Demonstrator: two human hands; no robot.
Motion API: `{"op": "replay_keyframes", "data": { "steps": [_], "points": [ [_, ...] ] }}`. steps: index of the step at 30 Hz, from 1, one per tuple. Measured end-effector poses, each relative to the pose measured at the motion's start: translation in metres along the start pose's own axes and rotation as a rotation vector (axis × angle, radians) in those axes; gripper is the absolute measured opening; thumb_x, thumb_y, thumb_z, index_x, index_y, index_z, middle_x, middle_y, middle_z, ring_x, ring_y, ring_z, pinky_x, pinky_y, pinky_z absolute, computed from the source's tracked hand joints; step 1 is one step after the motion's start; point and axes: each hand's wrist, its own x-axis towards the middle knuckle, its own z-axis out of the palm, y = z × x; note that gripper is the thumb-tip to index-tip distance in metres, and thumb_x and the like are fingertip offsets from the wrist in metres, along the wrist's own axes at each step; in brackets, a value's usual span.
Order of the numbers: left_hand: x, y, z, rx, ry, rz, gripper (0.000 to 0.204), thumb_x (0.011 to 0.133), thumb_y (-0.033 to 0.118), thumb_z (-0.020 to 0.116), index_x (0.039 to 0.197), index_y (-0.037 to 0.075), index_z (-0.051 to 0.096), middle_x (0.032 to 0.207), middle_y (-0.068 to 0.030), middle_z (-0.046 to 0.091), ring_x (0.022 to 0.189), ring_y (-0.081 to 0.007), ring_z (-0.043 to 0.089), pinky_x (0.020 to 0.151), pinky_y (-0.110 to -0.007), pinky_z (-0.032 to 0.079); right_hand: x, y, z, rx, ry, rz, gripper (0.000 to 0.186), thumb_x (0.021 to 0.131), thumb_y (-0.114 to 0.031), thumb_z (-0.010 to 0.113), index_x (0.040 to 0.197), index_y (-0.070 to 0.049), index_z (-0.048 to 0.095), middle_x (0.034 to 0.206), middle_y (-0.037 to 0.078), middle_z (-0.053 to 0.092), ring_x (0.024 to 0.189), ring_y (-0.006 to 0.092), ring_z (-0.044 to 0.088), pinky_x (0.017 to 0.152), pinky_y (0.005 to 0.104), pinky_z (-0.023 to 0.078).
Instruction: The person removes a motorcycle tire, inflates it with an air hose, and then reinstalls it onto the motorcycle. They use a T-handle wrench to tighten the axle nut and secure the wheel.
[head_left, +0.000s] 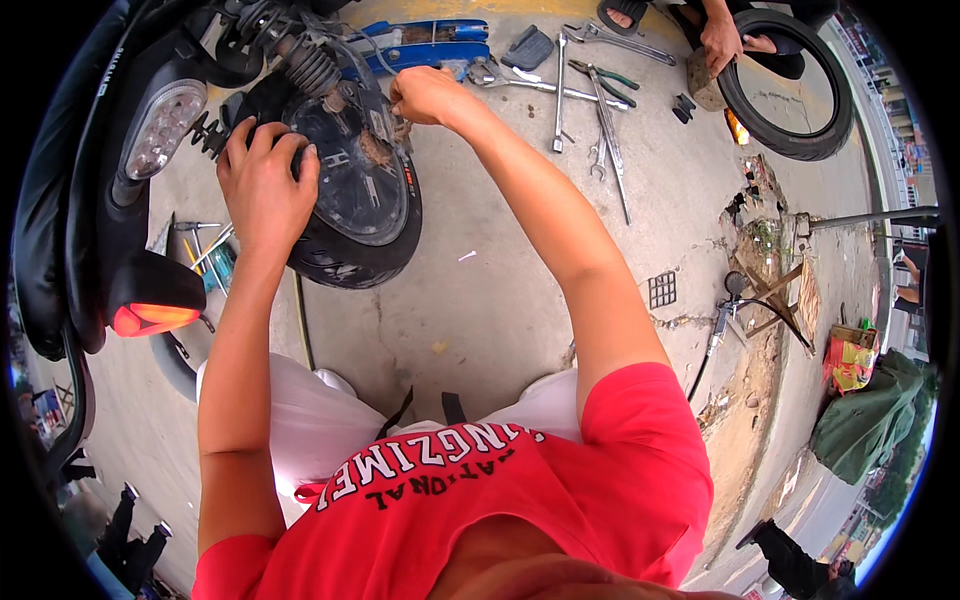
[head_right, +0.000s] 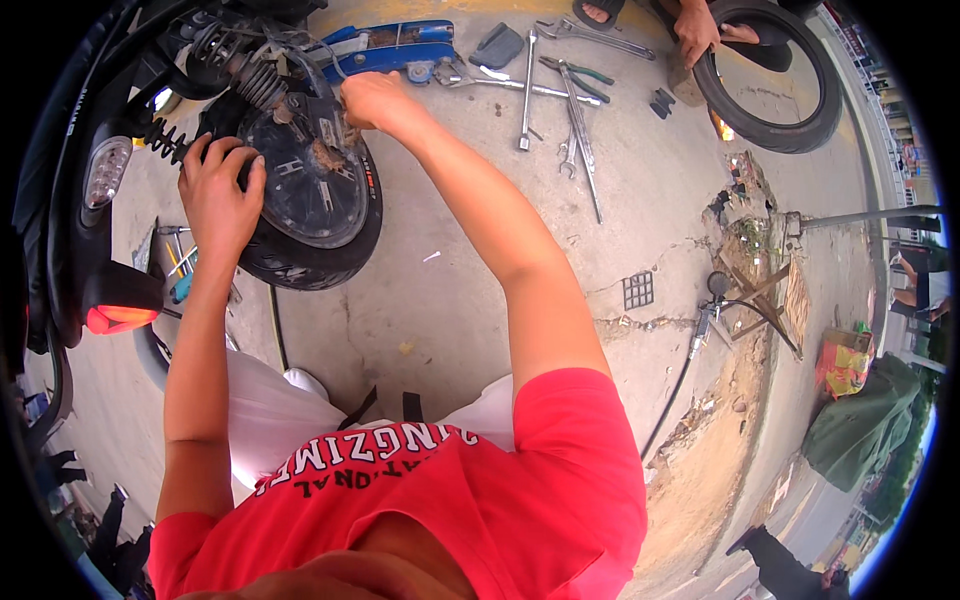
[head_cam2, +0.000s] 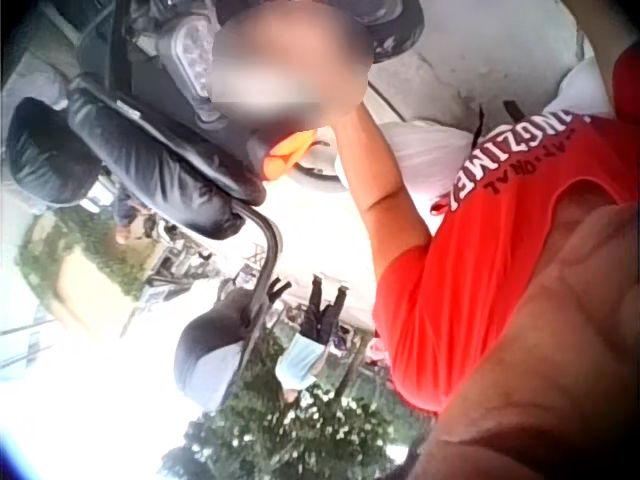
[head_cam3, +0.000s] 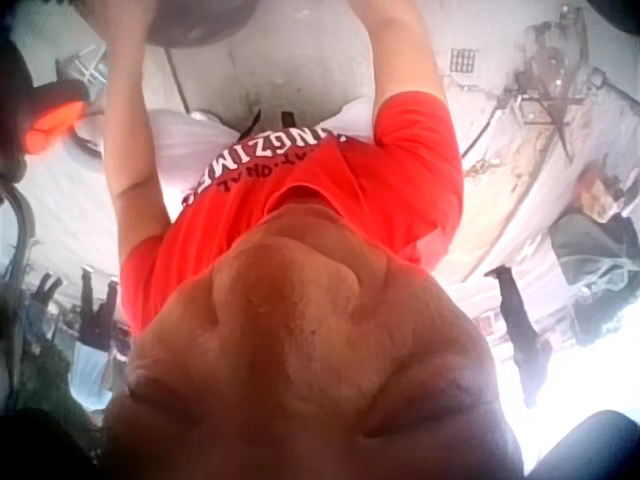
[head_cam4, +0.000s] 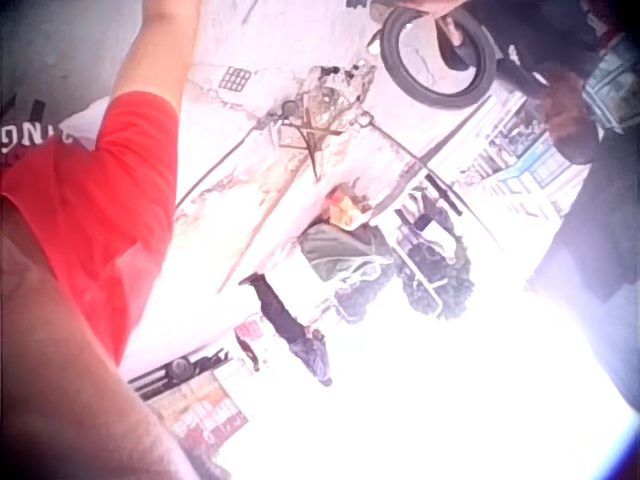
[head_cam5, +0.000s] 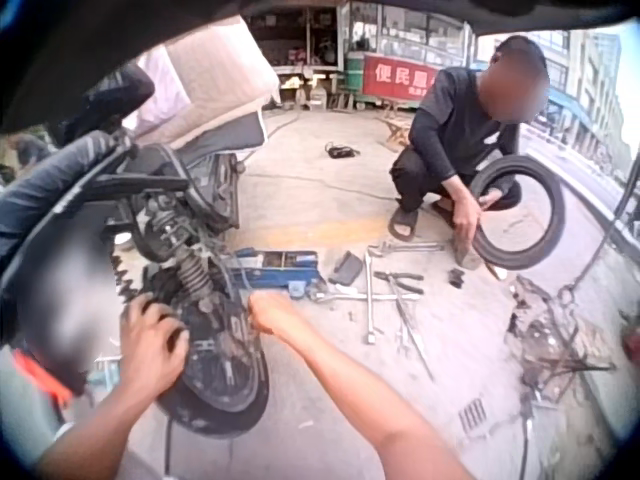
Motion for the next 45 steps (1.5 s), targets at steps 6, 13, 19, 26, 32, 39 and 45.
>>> {"op": "replay_keyframes", "data": {
  "steps": [6,13,19,26,32,39,45],
  "points": [
    [0.001,-0.002,0.001,0.032,0.007,0.046,0.017,0.082,0.023,0.065,0.091,0.010,0.070,0.109,-0.0023,0.063,0.120,-0.0311,0.047,0.100,-0.049,0.035,-0.001,-0.002,-0.011,-0.034,-0.049,-0.036,0.019,0.076,-0.019,0.070,0.092,-0.009,0.071,0.095,0.012,0.070,0.097,0.0309,0.065,0.084,0.0470,0.044],
    [0.001,0.000,0.005,0.051,-0.026,0.059,0.018,0.084,0.023,0.063,0.094,0.010,0.070,0.110,-0.0008,0.063,0.122,-0.0308,0.045,0.100,-0.048,0.036,0.005,0.009,-0.002,0.097,-0.025,-0.064,0.023,0.076,-0.025,0.074,0.094,-0.012,0.071,0.095,0.010,0.070,0.096,0.0298,0.066,0.080,0.0451,0.048],
    [0.001,-0.002,0.006,0.050,-0.025,0.070,0.018,0.084,0.024,0.063,0.093,0.010,0.071,0.110,-0.0007,0.063,0.121,-0.0315,0.046,0.099,-0.048,0.036,0.001,0.009,-0.003,0.001,-0.002,-0.148,0.027,0.080,-0.030,0.072,0.097,-0.010,0.071,0.093,0.011,0.070,0.097,0.0302,0.066,0.078,0.0461,0.047],
    [0.003,-0.001,0.003,0.037,0.013,0.068,0.017,0.081,0.023,0.066,0.090,0.010,0.071,0.106,-0.0012,0.065,0.119,-0.0321,0.047,0.099,-0.048,0.036,0.003,0.009,-0.013,0.128,-0.104,-0.140,0.024,0.078,-0.022,0.072,0.097,-0.007,0.069,0.097,0.012,0.069,0.096,0.0318,0.065,0.079,0.0418,0.051],
    [0.001,-0.003,0.002,0.018,-0.001,0.049,0.016,0.082,0.023,0.065,0.089,0.010,0.071,0.106,-0.0012,0.064,0.119,-0.0320,0.047,0.099,-0.048,0.036,0.001,0.005,-0.006,0.077,-0.044,-0.108,0.023,0.079,-0.024,0.071,0.095,-0.007,0.069,0.092,0.014,0.069,0.092,0.0338,0.065,0.076,0.0428,0.051],
    [0.002,0.001,0.000,0.028,-0.018,0.030,0.015,0.082,0.022,0.066,0.090,0.011,0.071,0.107,-0.0008,0.065,0.121,-0.0323,0.046,0.099,-0.047,0.037,0.004,0.011,-0.010,0.131,-0.093,-0.142,0.020,0.081,-0.021,0.072,0.094,-0.006,0.068,0.091,0.014,0.068,0.093,0.0334,0.064,0.075,0.0424,0.049],
    [0.001,0.000,0.002,0.004,0.000,0.030,0.015,0.081,0.023,0.065,0.087,0.010,0.070,0.105,-0.0020,0.064,0.120,-0.0324,0.046,0.099,-0.049,0.035,0.003,0.007,-0.012,0.090,-0.080,-0.141,0.019,0.080,-0.020,0.072,0.092,-0.006,0.067,0.091,0.013,0.068,0.091,0.0336,0.064,0.074,0.0429,0.049]
  ]
}}
